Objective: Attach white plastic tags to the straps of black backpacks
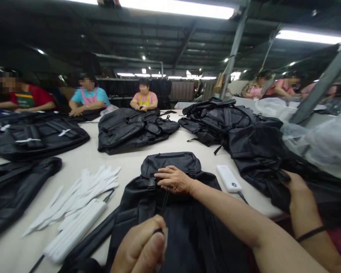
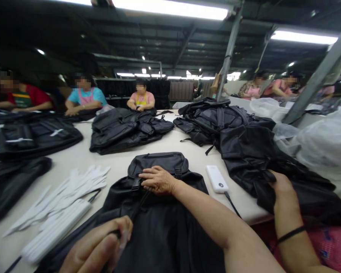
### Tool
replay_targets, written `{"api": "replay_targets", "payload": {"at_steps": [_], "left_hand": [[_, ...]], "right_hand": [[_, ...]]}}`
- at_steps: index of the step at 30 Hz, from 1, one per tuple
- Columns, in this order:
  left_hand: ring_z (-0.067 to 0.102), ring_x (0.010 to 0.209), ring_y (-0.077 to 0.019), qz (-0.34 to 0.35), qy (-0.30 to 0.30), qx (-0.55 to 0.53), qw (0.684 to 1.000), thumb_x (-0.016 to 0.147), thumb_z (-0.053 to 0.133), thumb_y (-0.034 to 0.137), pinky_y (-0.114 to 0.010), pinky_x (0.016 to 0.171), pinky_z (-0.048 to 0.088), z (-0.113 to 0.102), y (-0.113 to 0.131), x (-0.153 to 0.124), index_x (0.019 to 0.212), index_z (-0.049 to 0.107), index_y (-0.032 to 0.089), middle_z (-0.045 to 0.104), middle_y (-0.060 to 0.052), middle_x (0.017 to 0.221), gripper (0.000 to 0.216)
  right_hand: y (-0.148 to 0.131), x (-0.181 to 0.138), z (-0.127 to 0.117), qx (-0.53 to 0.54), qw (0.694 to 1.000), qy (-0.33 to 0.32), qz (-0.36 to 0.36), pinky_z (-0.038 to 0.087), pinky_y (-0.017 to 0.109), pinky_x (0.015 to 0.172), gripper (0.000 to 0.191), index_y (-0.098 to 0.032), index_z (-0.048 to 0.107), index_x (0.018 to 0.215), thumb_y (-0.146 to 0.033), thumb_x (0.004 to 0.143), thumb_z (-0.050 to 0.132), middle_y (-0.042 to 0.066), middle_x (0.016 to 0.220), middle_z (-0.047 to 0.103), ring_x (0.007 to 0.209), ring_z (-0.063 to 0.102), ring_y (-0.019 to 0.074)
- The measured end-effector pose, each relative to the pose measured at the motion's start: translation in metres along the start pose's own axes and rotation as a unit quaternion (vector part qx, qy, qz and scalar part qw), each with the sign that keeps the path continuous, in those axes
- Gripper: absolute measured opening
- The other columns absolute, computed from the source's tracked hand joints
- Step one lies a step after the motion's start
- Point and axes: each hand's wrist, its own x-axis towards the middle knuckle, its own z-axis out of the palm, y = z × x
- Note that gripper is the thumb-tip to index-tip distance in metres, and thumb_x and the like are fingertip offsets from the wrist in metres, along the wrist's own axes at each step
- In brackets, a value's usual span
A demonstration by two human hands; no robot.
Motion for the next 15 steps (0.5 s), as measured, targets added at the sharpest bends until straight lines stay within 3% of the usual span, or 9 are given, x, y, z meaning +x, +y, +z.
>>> {"api": "replay_targets", "payload": {"at_steps": [4, 7, 11, 15], "left_hand": [[0.048, 0.049, -0.0155, 0.102, -0.108, 0.013, 0.989, 0.083, 0.04, 0.054, -0.025, 0.048, 0.041, 0.009, -0.011, -0.004, 0.052, 0.053, 0.023, 0.052, -0.002, 0.049, 0.046], [0.047, 0.047, -0.0138, 0.125, -0.175, 0.042, 0.976, 0.089, 0.026, 0.05, -0.024, 0.049, 0.041, 0.022, -0.023, -0.004, 0.054, 0.053, 0.022, 0.05, -0.003, 0.048, 0.052], [0.048, 0.051, -0.0151, 0.184, -0.192, 0.107, 0.958, 0.088, 0.021, 0.053, -0.027, 0.053, 0.041, 0.029, -0.026, -0.003, 0.061, 0.055, 0.021, 0.051, -0.004, 0.052, 0.054], [0.046, 0.05, -0.0146, 0.227, -0.205, 0.161, 0.939, 0.092, 0.012, 0.043, -0.027, 0.055, 0.041, 0.034, -0.022, -0.006, 0.066, 0.056, 0.021, 0.05, -0.003, 0.051, 0.056]], "right_hand": [[0.006, -0.004, 0.009, 0.007, 0.999, -0.007, 0.03, 0.025, 0.038, 0.098, 0.029, -0.025, 0.063, 0.103, -0.035, 0.09, 0.039, 0.002, 0.131, 0.05, 0.125, 0.037, 0.0193], [0.006, -0.005, 0.015, 0.013, 0.999, -0.023, 0.045, 0.027, 0.038, 0.098, 0.032, -0.025, 0.057, 0.114, -0.035, 0.091, 0.037, 0.003, 0.135, 0.045, 0.126, 0.036, 0.019], [0.003, -0.006, 0.017, 0.018, 0.994, -0.039, 0.101, 0.028, 0.038, 0.1, 0.044, -0.019, 0.043, 0.131, -0.037, 0.091, 0.036, 0.008, 0.135, 0.044, 0.126, 0.036, 0.0188], [0.004, -0.002, 0.017, 0.008, 0.991, -0.062, 0.121, 0.025, 0.041, 0.102, 0.05, -0.015, 0.037, 0.134, -0.04, 0.091, 0.036, 0.01, 0.136, 0.044, 0.127, 0.034, 0.0208]]}}
